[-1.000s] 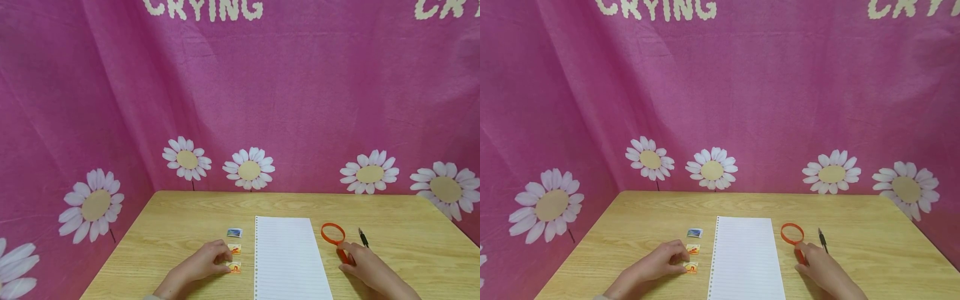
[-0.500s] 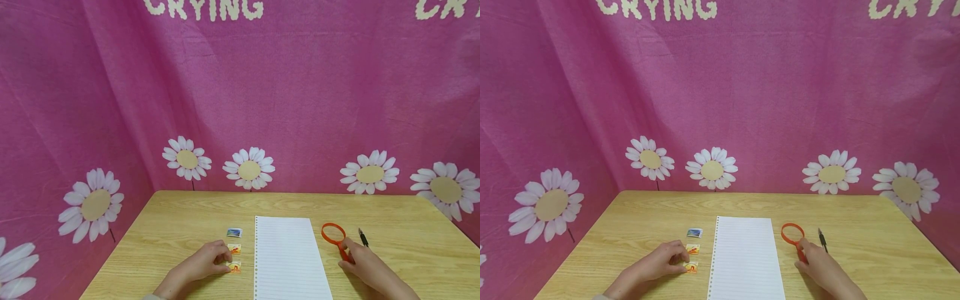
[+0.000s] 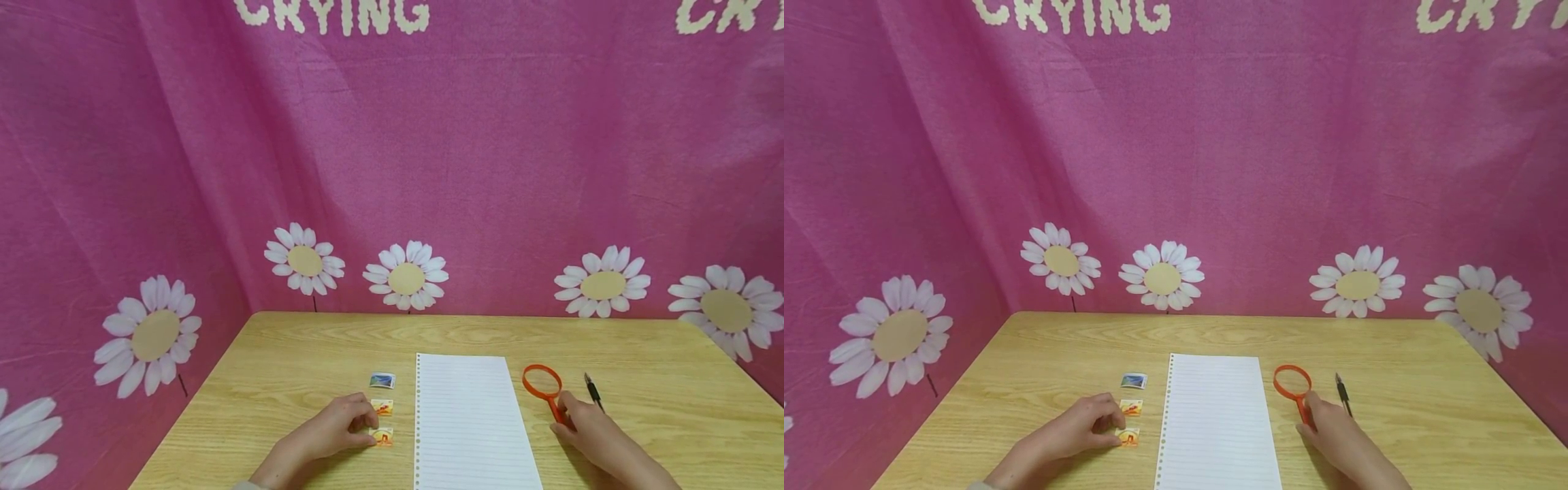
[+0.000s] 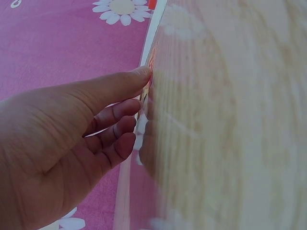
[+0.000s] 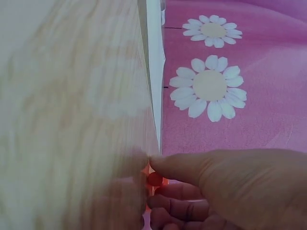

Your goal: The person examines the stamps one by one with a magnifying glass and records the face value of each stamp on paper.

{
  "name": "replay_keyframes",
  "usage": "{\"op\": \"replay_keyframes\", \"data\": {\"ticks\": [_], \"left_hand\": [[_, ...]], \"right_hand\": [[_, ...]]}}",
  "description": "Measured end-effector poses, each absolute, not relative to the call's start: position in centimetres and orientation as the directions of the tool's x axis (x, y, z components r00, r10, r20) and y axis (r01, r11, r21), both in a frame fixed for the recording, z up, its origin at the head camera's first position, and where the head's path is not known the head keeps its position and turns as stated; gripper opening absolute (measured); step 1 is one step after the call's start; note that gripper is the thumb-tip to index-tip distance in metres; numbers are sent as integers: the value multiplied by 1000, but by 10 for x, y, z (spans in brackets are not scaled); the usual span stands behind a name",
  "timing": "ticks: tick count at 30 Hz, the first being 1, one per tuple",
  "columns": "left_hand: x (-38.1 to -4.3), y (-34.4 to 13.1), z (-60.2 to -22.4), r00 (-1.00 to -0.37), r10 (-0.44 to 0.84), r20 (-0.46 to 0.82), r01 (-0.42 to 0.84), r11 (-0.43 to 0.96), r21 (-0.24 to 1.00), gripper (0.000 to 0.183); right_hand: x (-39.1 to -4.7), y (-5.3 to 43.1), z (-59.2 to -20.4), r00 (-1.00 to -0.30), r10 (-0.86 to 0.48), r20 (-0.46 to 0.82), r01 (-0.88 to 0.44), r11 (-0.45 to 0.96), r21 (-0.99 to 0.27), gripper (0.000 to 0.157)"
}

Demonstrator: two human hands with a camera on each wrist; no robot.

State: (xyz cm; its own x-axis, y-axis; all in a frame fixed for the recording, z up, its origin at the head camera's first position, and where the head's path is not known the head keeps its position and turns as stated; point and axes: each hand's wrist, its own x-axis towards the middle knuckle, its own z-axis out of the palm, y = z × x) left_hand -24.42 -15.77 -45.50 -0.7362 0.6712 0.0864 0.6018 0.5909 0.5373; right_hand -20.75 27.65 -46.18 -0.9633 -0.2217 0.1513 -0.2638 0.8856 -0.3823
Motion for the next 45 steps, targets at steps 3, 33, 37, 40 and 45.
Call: {"op": "replay_keyframes", "data": {"ticks": [3,33,37,40,45], "left_hand": [[-244,-158,-455,-739,669,80,596,594,540,11],[-244,-158,-453,-733,674,90,602,582,547,12],[-245,-158,-454,-727,679,99,611,576,542,13],[-246,-159,-454,-731,677,90,605,580,545,12],[-245,-159,-453,-730,678,86,601,577,553,12]], "right_hand": [[-208,273,-461,-971,-197,136,-235,894,-381,22],[-196,287,-457,-988,-78,136,-126,913,-388,5],[-195,291,-458,-984,-81,161,-139,910,-391,4],[-193,293,-460,-980,-61,192,-136,902,-410,4],[-192,295,-461,-972,-19,233,-122,891,-437,5]]}}
